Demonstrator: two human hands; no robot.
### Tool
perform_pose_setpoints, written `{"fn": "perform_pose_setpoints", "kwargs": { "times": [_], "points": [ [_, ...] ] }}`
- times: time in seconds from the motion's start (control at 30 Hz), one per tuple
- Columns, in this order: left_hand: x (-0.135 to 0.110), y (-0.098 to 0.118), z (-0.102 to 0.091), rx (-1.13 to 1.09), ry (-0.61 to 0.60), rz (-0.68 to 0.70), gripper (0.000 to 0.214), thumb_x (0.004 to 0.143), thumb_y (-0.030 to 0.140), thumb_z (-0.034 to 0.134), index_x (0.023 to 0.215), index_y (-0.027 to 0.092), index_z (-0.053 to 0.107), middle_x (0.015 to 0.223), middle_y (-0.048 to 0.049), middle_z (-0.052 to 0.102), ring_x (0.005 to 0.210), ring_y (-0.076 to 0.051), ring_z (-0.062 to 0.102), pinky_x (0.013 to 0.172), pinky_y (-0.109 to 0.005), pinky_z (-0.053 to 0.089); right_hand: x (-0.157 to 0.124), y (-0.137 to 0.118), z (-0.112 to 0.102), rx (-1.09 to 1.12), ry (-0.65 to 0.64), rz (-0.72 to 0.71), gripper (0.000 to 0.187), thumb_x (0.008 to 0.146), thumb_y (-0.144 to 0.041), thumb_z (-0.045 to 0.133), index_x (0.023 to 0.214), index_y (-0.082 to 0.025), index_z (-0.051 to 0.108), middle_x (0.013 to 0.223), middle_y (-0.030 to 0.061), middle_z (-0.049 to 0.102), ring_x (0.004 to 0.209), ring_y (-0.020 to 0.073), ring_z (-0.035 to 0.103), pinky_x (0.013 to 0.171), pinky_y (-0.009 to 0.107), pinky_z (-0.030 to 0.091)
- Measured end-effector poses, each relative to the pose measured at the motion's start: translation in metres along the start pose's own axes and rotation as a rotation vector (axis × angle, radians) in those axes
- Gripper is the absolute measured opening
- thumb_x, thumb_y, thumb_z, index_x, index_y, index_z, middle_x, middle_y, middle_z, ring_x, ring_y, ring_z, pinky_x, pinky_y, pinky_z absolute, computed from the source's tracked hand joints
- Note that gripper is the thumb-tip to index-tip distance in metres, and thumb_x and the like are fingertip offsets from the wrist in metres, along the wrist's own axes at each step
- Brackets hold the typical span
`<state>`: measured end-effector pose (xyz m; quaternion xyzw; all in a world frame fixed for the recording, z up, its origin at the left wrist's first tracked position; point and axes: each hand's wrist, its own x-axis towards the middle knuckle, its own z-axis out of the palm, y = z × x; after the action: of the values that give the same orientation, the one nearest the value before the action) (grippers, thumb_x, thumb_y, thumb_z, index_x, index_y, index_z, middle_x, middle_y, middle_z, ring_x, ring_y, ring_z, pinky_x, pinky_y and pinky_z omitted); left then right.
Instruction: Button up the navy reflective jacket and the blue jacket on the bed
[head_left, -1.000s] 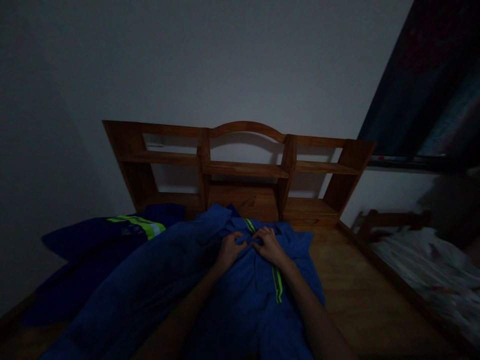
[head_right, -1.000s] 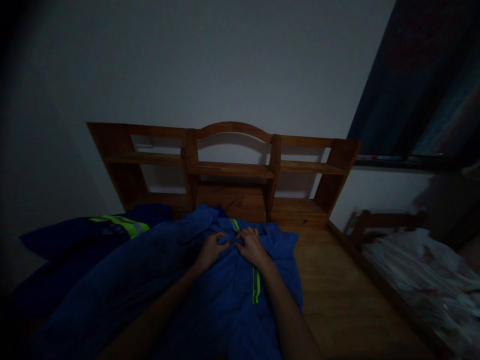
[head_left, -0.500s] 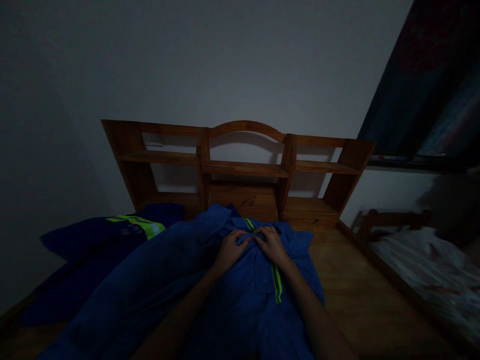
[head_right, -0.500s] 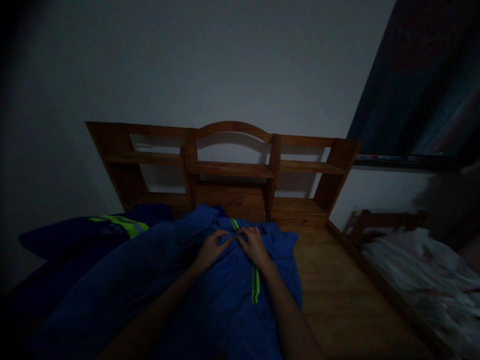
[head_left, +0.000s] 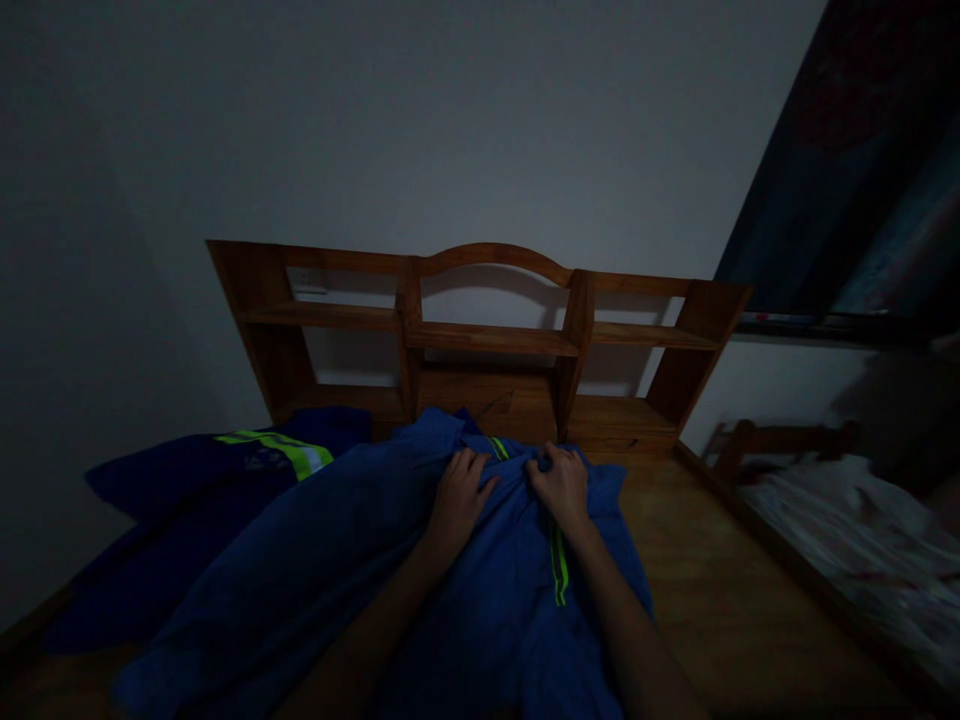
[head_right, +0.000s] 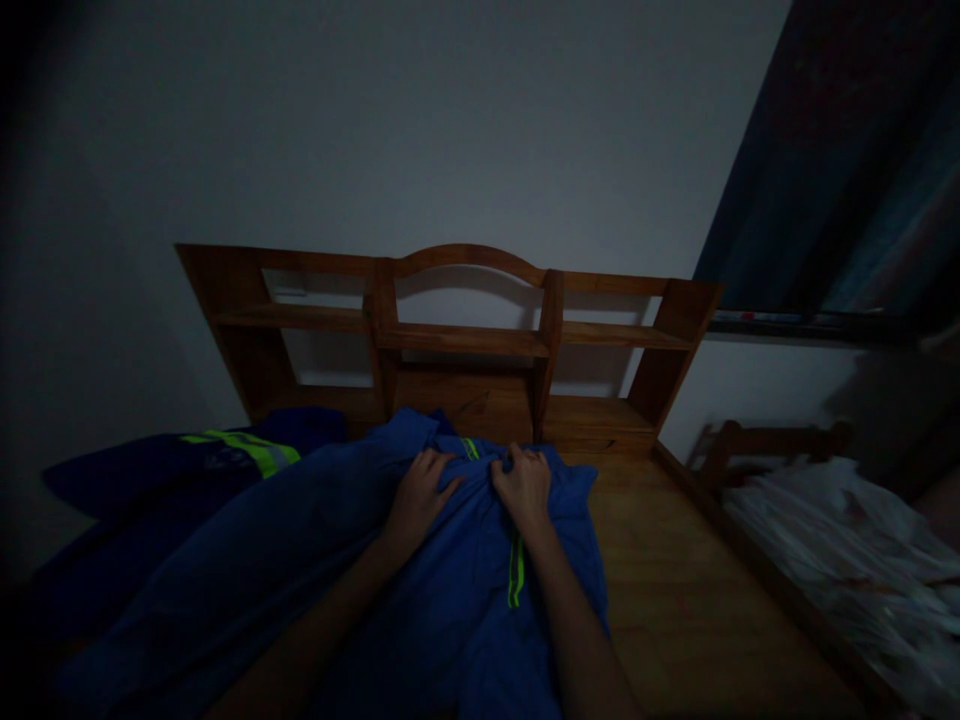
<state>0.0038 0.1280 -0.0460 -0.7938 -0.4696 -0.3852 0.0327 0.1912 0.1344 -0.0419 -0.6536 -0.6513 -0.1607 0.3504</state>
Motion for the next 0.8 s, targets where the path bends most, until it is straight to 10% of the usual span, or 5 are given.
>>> {"fn": "perform_pose_setpoints", "kwargs": {
  "times": [0.4, 0.6, 0.8],
  "points": [
    [0.006, -0.011, 0.011, -0.239, -0.210, -0.308, 0.022, 0.076, 0.036, 0.060, 0.083, 0.016, 0.066, 0.085, -0.0066, 0.067, 0.081, -0.022, 0.061, 0.074, -0.030, 0.043, 0.006, 0.035, -0.003, -0.096, 0.029, 0.132, 0.030, 0.080, -0.023, 0.048, 0.107, -0.012, 0.055, 0.099, 0.0155, 0.061, 0.096, 0.0266, 0.053, 0.085, 0.036, 0.034],
    [-0.004, -0.023, 0.044, -0.824, -0.248, -0.542, 0.033, 0.073, 0.042, 0.059, 0.086, 0.013, 0.068, 0.083, -0.0040, 0.070, 0.076, -0.022, 0.062, 0.069, -0.029, 0.046, -0.004, 0.015, 0.012, 0.105, -0.130, -0.186, 0.048, 0.071, -0.011, 0.050, 0.118, -0.013, 0.051, 0.118, 0.0139, 0.055, 0.114, 0.0256, 0.045, 0.103, 0.039, 0.028],
    [-0.007, -0.022, 0.044, -0.852, -0.073, -0.464, 0.031, 0.072, 0.041, 0.062, 0.089, 0.015, 0.066, 0.088, -0.0042, 0.069, 0.084, -0.020, 0.062, 0.080, -0.030, 0.046, -0.010, -0.016, 0.000, 0.359, -0.266, -0.348, 0.030, 0.082, -0.024, 0.053, 0.112, -0.022, 0.055, 0.106, 0.0056, 0.059, 0.105, 0.0205, 0.050, 0.098, 0.036, 0.034]
  ]
}}
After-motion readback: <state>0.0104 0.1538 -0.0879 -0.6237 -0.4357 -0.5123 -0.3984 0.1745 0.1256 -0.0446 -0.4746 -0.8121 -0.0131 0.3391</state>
